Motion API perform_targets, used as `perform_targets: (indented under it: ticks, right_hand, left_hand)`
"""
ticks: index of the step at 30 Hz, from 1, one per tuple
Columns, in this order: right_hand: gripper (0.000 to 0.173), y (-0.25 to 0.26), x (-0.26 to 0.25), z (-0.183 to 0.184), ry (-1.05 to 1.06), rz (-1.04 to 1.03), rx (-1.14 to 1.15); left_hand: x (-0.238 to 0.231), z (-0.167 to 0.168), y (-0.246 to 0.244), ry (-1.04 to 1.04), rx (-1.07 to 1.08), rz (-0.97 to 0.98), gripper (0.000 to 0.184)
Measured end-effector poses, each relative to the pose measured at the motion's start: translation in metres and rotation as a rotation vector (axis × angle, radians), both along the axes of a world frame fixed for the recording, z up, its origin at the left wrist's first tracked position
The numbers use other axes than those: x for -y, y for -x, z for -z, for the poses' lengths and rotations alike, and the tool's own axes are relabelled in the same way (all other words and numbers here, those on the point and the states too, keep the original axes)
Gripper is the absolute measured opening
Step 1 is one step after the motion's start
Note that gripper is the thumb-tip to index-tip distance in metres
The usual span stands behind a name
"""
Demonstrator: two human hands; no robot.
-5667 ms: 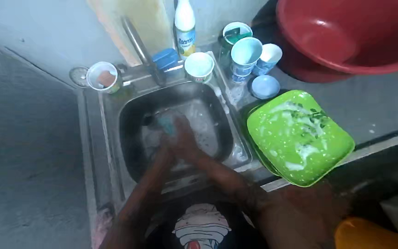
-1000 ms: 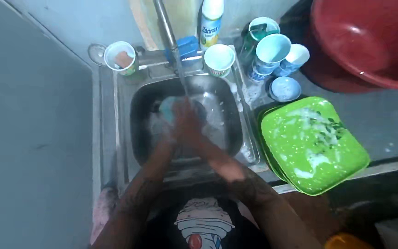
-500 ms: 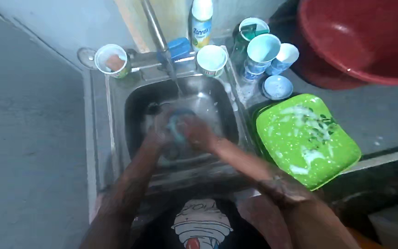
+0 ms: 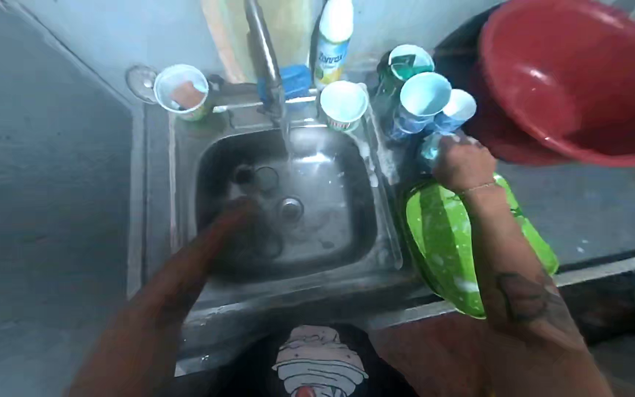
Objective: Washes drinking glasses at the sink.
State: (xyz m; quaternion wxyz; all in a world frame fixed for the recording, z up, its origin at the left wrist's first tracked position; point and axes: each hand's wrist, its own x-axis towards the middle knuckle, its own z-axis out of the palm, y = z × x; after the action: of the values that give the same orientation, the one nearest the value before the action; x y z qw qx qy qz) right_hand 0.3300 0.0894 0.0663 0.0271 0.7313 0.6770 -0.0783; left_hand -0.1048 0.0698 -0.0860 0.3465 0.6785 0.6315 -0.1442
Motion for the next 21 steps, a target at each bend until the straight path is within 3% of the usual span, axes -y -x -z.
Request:
perform_targets:
  ticks: [4, 7, 10, 13, 14, 16, 21]
  right_hand:
    - [0.057, -0.021, -0.020, 0.020, 0.011, 0.084, -0.024]
    - [0.067, -0.020, -0.023, 0.017, -0.088, 0.179, -0.197]
    - [0.068, -0.014, -0.012, 0.009, -0.318, 0.270, -0.802]
    - [0.031, 0.012, -0.001, 0.008, -0.403, 0.345, -1.601]
    - [0.026, 0.020, 0.001, 0.008, -0.363, 0.310, -1.810]
    - [0.033, 0.036, 0.003, 0.017, -0.301, 0.259, -2.101]
    - [0.039, 0.083, -0.003, 0.047, -0.099, 0.219, -2.384]
  left_hand:
    - [0.002, 0.003, -0.020, 0.103, -0.062, 0.024, 0.036]
    - [0.006, 0.000, -0.028, 0.091, -0.063, 0.016, 0.035]
    - [0.010, -0.005, -0.036, 0.057, 0.037, 0.067, 0.036]
    - [0.006, -0.022, -0.057, 0.022, 0.212, 0.129, 0.034]
    - [0.002, -0.029, -0.064, 0.004, 0.295, 0.079, 0.034]
    - [-0.013, -0.045, -0.073, -0.009, 0.478, -0.151, 0.037]
    - [-0.054, -0.066, -0.075, -0.091, 0.912, -0.805, 0.041]
